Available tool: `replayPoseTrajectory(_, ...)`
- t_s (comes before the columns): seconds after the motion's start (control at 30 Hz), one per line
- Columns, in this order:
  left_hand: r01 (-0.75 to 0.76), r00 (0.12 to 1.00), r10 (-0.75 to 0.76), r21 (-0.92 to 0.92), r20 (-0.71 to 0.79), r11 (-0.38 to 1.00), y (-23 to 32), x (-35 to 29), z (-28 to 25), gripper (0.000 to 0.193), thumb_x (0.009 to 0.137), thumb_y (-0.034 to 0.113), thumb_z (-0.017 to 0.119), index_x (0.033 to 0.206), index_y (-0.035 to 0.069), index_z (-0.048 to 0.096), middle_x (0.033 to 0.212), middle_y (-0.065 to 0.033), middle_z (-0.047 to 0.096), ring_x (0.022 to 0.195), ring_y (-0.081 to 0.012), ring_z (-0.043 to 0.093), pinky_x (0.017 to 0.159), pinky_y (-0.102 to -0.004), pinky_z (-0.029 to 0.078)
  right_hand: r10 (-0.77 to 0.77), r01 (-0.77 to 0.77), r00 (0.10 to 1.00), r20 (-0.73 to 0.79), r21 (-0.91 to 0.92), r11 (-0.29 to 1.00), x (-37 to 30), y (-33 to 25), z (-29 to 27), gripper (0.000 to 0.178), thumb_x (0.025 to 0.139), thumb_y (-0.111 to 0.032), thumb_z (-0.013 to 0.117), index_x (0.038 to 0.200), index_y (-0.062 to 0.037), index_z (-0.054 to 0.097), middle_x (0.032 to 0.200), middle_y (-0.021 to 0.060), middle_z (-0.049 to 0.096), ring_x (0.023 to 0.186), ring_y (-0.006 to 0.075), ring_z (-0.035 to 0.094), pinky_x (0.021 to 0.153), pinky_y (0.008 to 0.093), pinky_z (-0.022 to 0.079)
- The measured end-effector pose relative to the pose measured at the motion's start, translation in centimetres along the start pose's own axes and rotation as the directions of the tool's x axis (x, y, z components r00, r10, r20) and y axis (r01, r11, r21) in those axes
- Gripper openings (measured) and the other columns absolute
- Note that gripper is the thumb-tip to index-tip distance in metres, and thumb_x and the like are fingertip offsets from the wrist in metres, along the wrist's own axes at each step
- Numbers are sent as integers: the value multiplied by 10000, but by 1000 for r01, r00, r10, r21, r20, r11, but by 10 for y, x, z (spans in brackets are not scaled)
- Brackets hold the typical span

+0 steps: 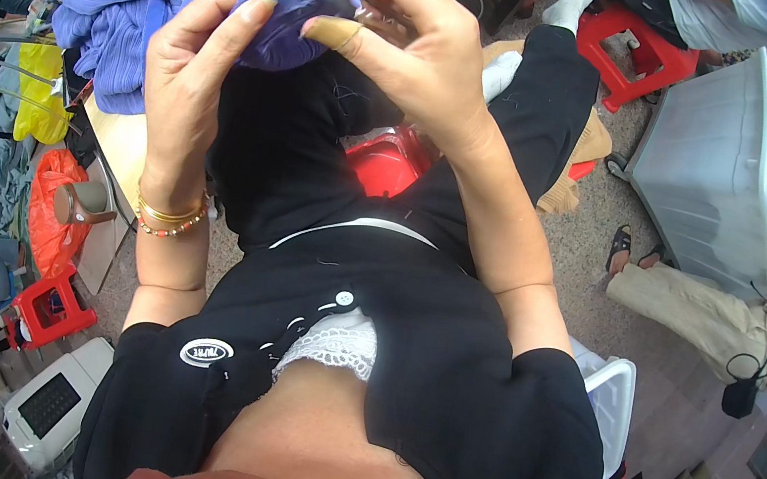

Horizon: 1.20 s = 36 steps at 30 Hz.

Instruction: Trimming loose threads and inspecting finishing details on purple garments using small snips in a factory setting.

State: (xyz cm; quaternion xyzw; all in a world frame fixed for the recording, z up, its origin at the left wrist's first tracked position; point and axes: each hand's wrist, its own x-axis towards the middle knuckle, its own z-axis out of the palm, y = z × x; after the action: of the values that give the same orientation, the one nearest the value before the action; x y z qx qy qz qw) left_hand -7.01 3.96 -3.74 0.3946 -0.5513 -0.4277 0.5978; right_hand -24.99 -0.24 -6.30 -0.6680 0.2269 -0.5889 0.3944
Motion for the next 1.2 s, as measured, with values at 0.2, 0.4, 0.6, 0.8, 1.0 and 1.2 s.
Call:
replayPoseTrajectory(0.2,-192,952,41,492,302,849,36,28,-12,247,912,214,673,957,-27,699,822,-49,674,759,-89,611,703,-246,480,175,-177,984,30,111,978,10,-5,-15,158,858,-81,750,984,-3,694,772,-29,624,690,1,554,578,148,414)
replayPoseTrajectory(0.4,24,924,-132,289,358,957,0,38,-39,273,958,240,616,1049,-6,688,864,43,618,819,-49,534,750,-207,432,185,-180,983,17,334,925,11,-4,-29,180,871,-59,724,1036,9,705,891,46,712,790,84,646,739,218,507)
replayPoseTrajectory(0.6,91,903,-187,255,385,963,-4,42,-39,250,947,234,639,1036,7,691,862,68,609,824,-28,525,743,-192,415,212,-199,977,-26,257,946,10,3,-37,151,872,-66,724,1004,7,714,879,40,711,802,82,647,750,217,507)
replayPoseTrajectory(0.8,198,875,-262,192,406,961,-2,51,-31,228,945,210,642,1069,31,708,943,43,647,892,-30,556,833,-190,412,238,-218,970,-53,250,943,7,9,-37,138,876,-78,724,989,1,719,869,38,709,804,77,644,751,216,506)
replayPoseTrajectory(1.0,204,862,-268,190,430,960,-11,67,-20,231,946,220,641,1060,31,710,929,54,642,882,-22,549,819,-181,406,161,-156,981,-112,45,987,8,21,-39,278,862,-88,744,1111,4,659,860,6,668,792,49,610,716,181,482)
replayPoseTrajectory(1.2,220,849,-287,197,444,955,-16,78,-9,222,950,209,634,1048,25,710,899,62,634,841,-13,534,766,-168,398,-33,41,999,29,-363,931,6,24,-54,383,817,-123,786,1179,-69,674,862,-21,529,735,38,529,636,189,446)
